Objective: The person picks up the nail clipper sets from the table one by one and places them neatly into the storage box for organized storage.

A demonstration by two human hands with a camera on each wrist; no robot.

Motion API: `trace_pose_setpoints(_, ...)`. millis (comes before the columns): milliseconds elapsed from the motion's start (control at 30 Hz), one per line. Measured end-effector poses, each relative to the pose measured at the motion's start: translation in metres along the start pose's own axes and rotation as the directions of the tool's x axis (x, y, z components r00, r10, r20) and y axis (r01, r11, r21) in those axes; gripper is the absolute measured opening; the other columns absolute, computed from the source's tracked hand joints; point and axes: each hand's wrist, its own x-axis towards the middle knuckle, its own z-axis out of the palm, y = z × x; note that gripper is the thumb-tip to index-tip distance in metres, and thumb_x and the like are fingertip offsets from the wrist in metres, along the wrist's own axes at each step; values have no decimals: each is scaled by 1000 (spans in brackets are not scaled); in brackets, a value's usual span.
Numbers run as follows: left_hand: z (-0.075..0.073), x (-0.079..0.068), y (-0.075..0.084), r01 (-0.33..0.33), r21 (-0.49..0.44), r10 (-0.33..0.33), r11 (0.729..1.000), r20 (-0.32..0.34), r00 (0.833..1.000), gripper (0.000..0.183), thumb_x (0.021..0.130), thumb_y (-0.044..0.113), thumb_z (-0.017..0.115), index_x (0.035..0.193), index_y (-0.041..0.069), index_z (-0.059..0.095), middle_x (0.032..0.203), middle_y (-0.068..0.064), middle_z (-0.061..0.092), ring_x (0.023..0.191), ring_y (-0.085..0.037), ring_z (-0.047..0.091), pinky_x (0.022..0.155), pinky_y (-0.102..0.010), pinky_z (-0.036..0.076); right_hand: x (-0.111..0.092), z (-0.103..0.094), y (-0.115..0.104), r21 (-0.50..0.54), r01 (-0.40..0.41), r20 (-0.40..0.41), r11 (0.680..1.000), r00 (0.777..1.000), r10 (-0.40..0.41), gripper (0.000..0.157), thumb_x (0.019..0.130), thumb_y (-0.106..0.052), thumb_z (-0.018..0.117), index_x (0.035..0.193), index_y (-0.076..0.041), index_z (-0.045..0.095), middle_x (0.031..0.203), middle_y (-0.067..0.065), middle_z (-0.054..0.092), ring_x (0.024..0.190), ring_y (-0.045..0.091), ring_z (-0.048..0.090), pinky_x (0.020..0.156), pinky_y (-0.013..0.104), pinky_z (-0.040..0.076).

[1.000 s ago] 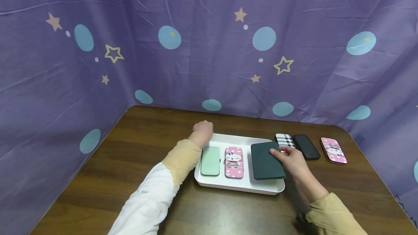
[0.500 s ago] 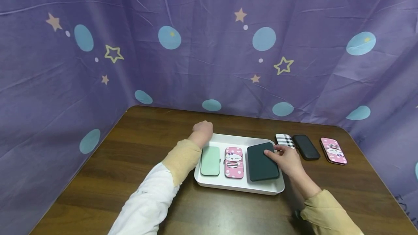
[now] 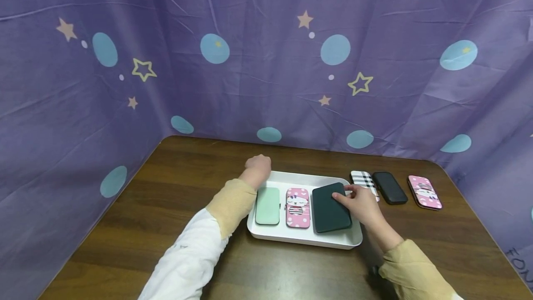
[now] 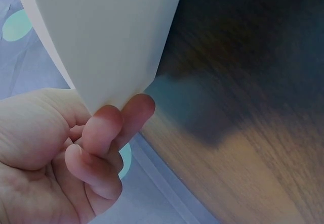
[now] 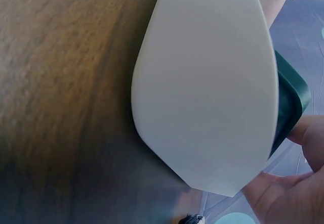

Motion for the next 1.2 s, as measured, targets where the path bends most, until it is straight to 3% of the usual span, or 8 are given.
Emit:
trace_pose_setpoints(500, 1, -1, 2, -5, -5, 5, 1000, -10, 1000, 26, 96, 5, 44, 106, 10, 68, 109, -10, 68, 93, -23, 65, 69, -39, 55, 2, 0, -1, -60, -32, 45, 998, 998, 35, 53, 83, -33, 70, 113, 10, 59, 84, 16, 66, 72, 21, 59, 58, 30, 47)
trace_pose_setpoints(767, 2, 4, 0, -1, 5, 1, 1000, 4, 1000, 26, 96, 5, 44, 108, 11, 67, 110, -9, 67, 92, -21, 63, 68, -37, 54, 6, -4, -5, -155, 22, 104, 988, 995, -6, 55, 84, -32, 69, 116, 10, 55, 86, 20, 68, 75, 24, 64, 61, 36, 51)
trace_pose_setpoints(1033, 2, 4, 1, 1, -1, -1, 1000, 7, 1000, 26, 96, 5, 44, 108, 10, 67, 109, -9, 67, 87, -19, 62, 65, -35, 53, 14, -6, -8, -218, -4, 164, 976, 986, 41, 66, 81, -38, 71, 124, 7, 52, 96, 22, 66, 80, 25, 61, 65, 37, 50)
trace_pose_setpoints(1200, 3, 4, 1, 2, -3, -2, 1000, -3, 1000, 27, 96, 5, 44, 108, 11, 67, 109, -9, 67, 87, -19, 62, 65, -35, 53, 16, -8, -15, -228, -29, 225, 973, 971, 81, 79, 75, -42, 76, 130, 7, 45, 102, 27, 62, 54, 19, 62, 53, 32, 51)
